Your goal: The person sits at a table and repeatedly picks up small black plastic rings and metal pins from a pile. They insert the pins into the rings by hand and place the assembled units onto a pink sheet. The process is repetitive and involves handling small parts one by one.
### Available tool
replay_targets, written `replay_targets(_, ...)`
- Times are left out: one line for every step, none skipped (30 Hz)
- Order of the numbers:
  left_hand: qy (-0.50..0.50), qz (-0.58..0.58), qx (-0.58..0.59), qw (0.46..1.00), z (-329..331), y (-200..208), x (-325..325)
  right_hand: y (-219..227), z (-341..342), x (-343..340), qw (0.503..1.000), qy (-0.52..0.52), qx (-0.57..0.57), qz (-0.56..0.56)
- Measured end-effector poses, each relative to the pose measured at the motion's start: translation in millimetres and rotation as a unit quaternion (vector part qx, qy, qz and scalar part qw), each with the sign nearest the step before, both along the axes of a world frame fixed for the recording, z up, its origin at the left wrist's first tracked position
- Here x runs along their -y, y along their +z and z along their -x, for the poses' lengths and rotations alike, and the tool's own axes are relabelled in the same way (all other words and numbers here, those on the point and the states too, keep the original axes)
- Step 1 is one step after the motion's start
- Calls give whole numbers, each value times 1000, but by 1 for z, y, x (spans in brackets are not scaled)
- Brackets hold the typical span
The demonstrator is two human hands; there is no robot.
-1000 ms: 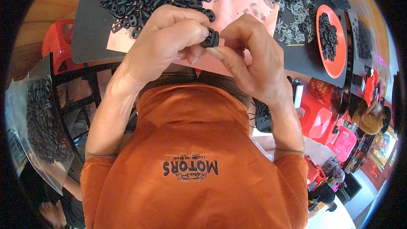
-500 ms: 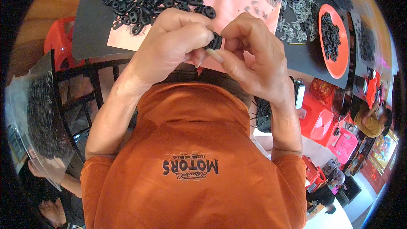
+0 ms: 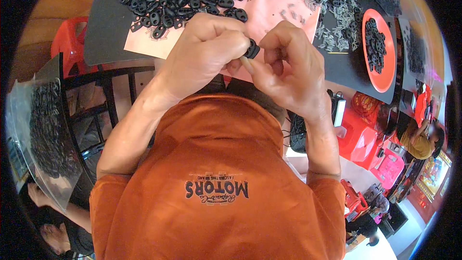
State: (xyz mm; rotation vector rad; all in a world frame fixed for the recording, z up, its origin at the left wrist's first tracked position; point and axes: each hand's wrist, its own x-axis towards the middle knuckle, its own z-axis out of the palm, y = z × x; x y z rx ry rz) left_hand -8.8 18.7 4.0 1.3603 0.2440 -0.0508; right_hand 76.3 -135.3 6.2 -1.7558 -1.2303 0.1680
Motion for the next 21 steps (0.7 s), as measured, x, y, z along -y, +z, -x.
replay_targets(-7, -20, 5, 1000, 0, 1, -1, 1, 0, 0, 1000, 0, 0, 0)
replay_targets(-15, -39, 10, 999, -1, 2, -3, 2, 0, 1, 1000, -1, -1, 1)
replay_targets(0, -44, 18, 999, -1, 3, -5, 2, -1, 3, 1000, 5, 4, 8)
replay_targets(14, -49, 25, 998, -1, 3, -7, 2, -3, 6, 1000, 11, 8, 15)
replay_targets(29, -54, 32, 998, -1, 3, -10, 1, -4, 8, 1000, 17, 12, 22)
replay_targets(13, -56, 38, 998, -1, 4, -14, 4, -3, 8, 999, -2, -36, 27)
replay_targets(2, -54, 38, 998, -2, 6, -15, 9, -1, 8, 996, -21, -84, 32)
replay_targets(-9, -52, 38, 998, -2, 8, -14, 14, 0, 6, 990, -39, -131, 37)
replay_targets(-21, -50, 39, 998, -3, 9, -14, 17, -1, 3, 992, -27, -120, 42)
replay_targets(-16, -68, 46, 996, -3, 10, -12, 20, -3, -2, 993, -14, -108, 47)
replay_targets(-12, -86, 53, 995, -3, 12, -9, 21, -3, -6, 994, -1, -96, 53)
replay_targets(-6, -104, 60, 993, -3, 13, -8, 21, -1, -7, 991, 7, -118, 61)
replay_targets(-1, -110, 74, 991, -4, 12, -7, 20, 0, -8, 987, 15, -141, 70)
replay_targets(4, -115, 89, 989, -5, 10, -6, 20, 1, -8, 983, 23, -164, 79)
replay_targets(9, -121, 103, 987, -5, 9, -6, 19, 1, -8, 978, 24, -191, 82)
replay_targets(-2, -122, 81, 989, -4, 10, -8, 19, 1, -8, 972, 25, -217, 85)
replay_targets(-12, -124, 59, 991, -2, 12, -11, 18, 1, -8, 966, 25, -244, 88)
replay_targets(-23, -125, 38, 991, -1, 14, -13, 18, 1, -8, 965, 26, -246, 84)
replay_targets(-18, -127, 48, 991, -1, 12, -13, 17, 2, -9, 965, 26, -247, 80)
replay_targets(-12, -129, 58, 990, -2, 10, -12, 16, 2, -9, 965, 26, -249, 76)
replay_targets(-8, -131, 68, 989, -2, 8, -12, 15, 4, -10, 967, 23, -246, 61)
